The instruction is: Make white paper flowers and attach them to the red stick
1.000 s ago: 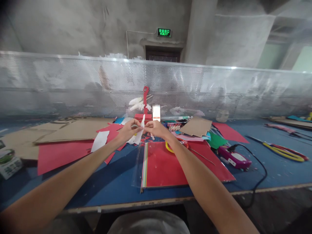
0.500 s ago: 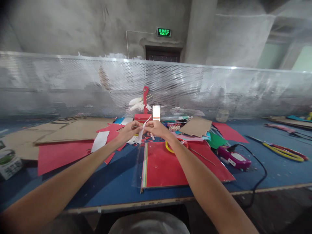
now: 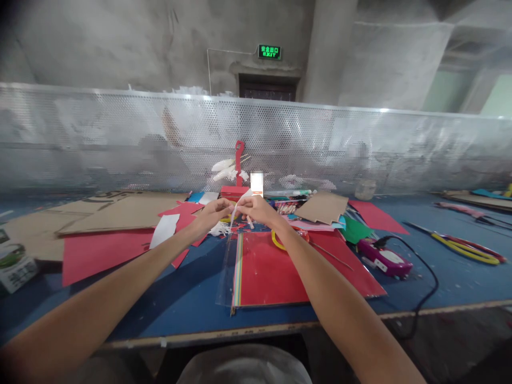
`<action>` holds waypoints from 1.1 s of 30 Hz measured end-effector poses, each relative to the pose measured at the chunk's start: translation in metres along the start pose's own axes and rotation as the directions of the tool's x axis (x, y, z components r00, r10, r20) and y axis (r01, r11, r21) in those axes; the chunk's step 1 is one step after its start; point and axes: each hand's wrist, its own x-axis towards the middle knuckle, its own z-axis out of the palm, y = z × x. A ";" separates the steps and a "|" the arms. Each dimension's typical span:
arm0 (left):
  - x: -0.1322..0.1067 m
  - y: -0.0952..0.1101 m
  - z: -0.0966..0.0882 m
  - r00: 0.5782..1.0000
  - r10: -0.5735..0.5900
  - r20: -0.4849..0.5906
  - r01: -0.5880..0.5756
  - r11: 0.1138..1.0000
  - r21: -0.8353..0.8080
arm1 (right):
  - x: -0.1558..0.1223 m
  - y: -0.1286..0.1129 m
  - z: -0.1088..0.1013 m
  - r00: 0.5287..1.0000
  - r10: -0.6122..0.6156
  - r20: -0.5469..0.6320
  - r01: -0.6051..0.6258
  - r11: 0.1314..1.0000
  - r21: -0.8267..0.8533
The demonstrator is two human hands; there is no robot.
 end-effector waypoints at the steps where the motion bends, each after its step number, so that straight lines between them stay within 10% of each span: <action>1: 0.000 0.000 0.000 1.000 0.001 0.000 -0.001 1.000 0.001 | 0.000 0.000 0.000 1.000 -0.004 0.002 0.004 1.000 -0.001; 33: -0.004 0.008 0.003 0.996 -0.067 0.055 0.075 0.984 -0.162 | -0.002 0.000 0.000 1.000 -0.013 0.000 0.013 1.000 -0.004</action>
